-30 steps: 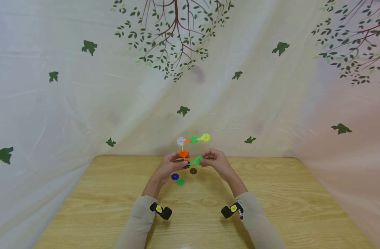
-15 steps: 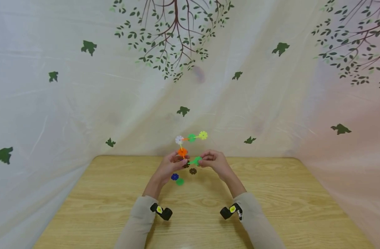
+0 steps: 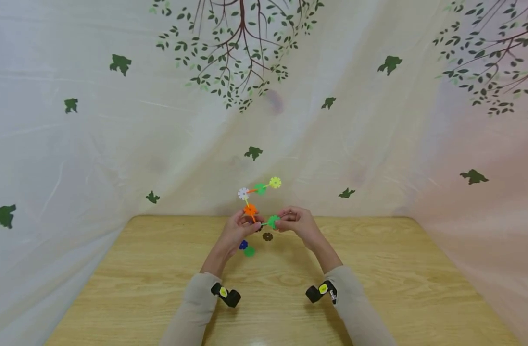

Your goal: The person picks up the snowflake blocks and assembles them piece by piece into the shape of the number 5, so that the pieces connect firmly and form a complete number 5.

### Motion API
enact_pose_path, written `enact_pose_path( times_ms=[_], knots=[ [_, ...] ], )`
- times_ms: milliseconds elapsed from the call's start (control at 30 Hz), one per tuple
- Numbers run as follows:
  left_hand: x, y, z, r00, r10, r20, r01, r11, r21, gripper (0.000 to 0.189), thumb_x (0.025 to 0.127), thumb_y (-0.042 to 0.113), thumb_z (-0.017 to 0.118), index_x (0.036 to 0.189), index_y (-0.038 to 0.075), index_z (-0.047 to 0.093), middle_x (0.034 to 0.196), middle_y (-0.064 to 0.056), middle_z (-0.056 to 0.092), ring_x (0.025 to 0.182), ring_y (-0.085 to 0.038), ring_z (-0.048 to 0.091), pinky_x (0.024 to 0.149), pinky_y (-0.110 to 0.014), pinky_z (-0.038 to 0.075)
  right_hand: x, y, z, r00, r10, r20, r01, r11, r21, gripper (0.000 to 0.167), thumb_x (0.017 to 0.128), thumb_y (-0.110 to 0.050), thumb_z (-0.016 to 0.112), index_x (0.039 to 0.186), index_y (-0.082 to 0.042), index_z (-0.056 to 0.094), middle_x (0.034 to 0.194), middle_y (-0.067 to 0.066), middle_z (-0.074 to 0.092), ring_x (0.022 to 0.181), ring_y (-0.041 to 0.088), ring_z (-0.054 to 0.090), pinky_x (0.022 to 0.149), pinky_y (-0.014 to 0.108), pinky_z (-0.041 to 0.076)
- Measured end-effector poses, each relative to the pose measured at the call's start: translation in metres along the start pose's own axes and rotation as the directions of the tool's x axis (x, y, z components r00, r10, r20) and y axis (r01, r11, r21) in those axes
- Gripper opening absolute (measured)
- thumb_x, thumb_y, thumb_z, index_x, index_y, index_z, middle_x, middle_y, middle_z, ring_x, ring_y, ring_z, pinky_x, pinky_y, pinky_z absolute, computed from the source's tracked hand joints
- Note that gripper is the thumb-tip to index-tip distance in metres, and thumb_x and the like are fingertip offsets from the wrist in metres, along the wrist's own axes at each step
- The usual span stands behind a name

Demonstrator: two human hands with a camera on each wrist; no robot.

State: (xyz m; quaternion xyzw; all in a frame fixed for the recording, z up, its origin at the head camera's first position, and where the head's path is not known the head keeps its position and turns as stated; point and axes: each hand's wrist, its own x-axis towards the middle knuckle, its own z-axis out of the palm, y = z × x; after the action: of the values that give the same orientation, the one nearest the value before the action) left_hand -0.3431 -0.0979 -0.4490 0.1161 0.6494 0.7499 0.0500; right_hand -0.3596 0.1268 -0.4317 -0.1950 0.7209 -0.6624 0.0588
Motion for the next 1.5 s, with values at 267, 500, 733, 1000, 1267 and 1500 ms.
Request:
enact_pose_path(
  times_ms=[267, 500, 733, 1000, 1267, 1500],
  knots=[
    [-0.002, 0.003, 0.001, 1.000, 0.001, -0.014, -0.001, 1.000, -0.024, 0.038, 0.094, -0.007, 0.066, 0.131, -0.003, 0.056, 0.122, -0.024, 0.071, 0.095, -0.008, 0.072, 0.084, -0.023, 0.060, 0.001, -0.002, -0.001, 1.000, -0.003, 0.027, 0.003, 1.000, -0.018, 0.029, 0.093, -0.004, 0.072, 0.117, 0.011, 0.066, 0.084, -0.004, 0.076, 0.076, 0.012, 0.073, 0.085, 0.053, 0.061],
    [-0.003, 0.007, 0.002, 0.999, -0.029, -0.027, 0.029, 1.000, 0.008, 0.040, 0.093, -0.009, 0.066, 0.132, -0.003, 0.057, 0.123, -0.027, 0.069, 0.096, -0.012, 0.074, 0.085, -0.026, 0.061, 0.000, -0.005, 0.002, 1.000, -0.009, 0.000, 0.009, 1.000, -0.008, 0.026, 0.091, 0.000, 0.073, 0.112, 0.014, 0.068, 0.083, -0.004, 0.076, 0.074, 0.015, 0.073, 0.085, 0.058, 0.059],
    [-0.001, 0.007, 0.002, 0.999, -0.018, -0.047, 0.020, 0.999, 0.031, 0.035, 0.092, -0.010, 0.067, 0.126, -0.003, 0.061, 0.121, -0.026, 0.071, 0.097, -0.016, 0.074, 0.086, -0.028, 0.062, 0.001, -0.003, 0.008, 1.000, -0.006, -0.023, 0.007, 0.999, 0.041, 0.025, 0.090, 0.003, 0.074, 0.111, 0.015, 0.068, 0.086, -0.001, 0.077, 0.074, 0.015, 0.073, 0.076, 0.038, 0.064],
    [-0.003, 0.008, -0.002, 0.993, -0.036, 0.113, 0.025, 0.995, 0.095, 0.044, 0.097, 0.004, 0.067, 0.140, 0.000, 0.058, 0.132, -0.017, 0.068, 0.110, -0.016, 0.068, 0.104, -0.042, 0.055, 0.001, 0.001, 0.003, 1.000, -0.011, -0.007, 0.011, 1.000, -0.002, 0.025, 0.092, 0.002, 0.072, 0.113, 0.014, 0.067, 0.089, -0.001, 0.077, 0.076, 0.013, 0.071, 0.081, 0.042, 0.063],
    [-0.002, 0.005, -0.006, 0.959, -0.069, 0.273, 0.038, 0.992, 0.119, 0.041, 0.098, 0.006, 0.066, 0.138, 0.000, 0.059, 0.128, -0.011, 0.068, 0.121, -0.033, 0.062, 0.110, -0.049, 0.049, -0.002, -0.002, 0.001, 1.000, -0.022, 0.022, 0.023, 0.999, -0.042, 0.022, 0.092, 0.003, 0.070, 0.112, 0.013, 0.068, 0.091, 0.006, 0.076, 0.077, 0.012, 0.071, 0.079, 0.034, 0.063],
    [-0.002, 0.003, 0.003, 0.979, -0.056, 0.198, 0.037, 0.994, 0.100, 0.039, 0.093, 0.014, 0.075, 0.128, 0.000, 0.068, 0.114, -0.012, 0.076, 0.096, -0.019, 0.073, 0.107, -0.057, 0.049, -0.003, -0.006, 0.003, 0.996, -0.072, 0.062, 0.077, 0.993, -0.092, 0.020, 0.092, 0.000, 0.072, 0.109, 0.011, 0.070, 0.090, 0.006, 0.075, 0.078, 0.012, 0.070, 0.082, 0.041, 0.063]
  ],
)
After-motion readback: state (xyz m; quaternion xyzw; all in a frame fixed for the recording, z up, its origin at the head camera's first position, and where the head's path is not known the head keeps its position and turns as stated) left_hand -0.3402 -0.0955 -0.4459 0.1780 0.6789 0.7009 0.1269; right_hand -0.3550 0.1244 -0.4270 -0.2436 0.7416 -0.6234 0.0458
